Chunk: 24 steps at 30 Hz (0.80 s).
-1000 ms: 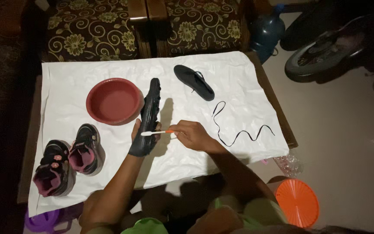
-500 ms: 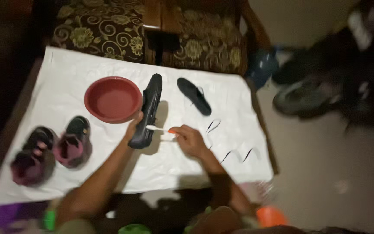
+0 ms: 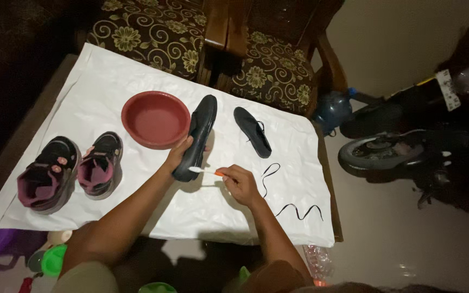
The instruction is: The person scrubs a black slip-on shoe with a toothbrush dipped in water, then threads a black elastic cord through the shoe's eyelets and ties it. A second slip-on shoe and a pair of children's sneakers remain on the table.
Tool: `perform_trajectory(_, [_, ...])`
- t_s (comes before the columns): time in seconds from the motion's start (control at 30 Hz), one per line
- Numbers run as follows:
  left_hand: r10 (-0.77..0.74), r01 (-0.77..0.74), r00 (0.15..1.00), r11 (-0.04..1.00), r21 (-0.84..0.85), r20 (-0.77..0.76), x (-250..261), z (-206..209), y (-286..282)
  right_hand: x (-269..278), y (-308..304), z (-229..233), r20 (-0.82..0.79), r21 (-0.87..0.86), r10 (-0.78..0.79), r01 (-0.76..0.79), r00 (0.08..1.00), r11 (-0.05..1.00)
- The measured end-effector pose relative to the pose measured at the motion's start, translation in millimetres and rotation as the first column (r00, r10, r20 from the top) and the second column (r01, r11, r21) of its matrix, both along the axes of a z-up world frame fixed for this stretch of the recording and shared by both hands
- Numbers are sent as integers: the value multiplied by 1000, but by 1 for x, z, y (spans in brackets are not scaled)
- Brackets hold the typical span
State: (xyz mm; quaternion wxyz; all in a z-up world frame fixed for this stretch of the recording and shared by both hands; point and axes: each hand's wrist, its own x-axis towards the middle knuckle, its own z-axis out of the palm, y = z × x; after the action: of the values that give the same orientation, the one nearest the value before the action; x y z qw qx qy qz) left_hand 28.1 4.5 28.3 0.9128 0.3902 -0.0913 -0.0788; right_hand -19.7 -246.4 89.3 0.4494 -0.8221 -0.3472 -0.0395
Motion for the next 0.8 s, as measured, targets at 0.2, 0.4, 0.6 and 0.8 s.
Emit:
perform_trajectory(0.2, [92, -89, 995, 988, 129, -24, 1, 5, -1, 11, 12, 3, 7, 90, -207, 206, 978, 974])
perform_trajectory(0.4, [207, -216, 975, 969, 123, 80, 3, 23, 15, -1, 11, 15, -26, -133, -94, 89, 995, 987])
perform_trajectory(0.6, [291, -305, 952, 918, 252, 94, 7, 20, 13, -3, 20, 24, 0, 48, -226, 226, 974, 973])
perform_trajectory(0.8, [302, -363, 922, 892, 270, 242, 5, 22, 9, -3, 12, 14, -60, -94, -142, 136, 988, 986])
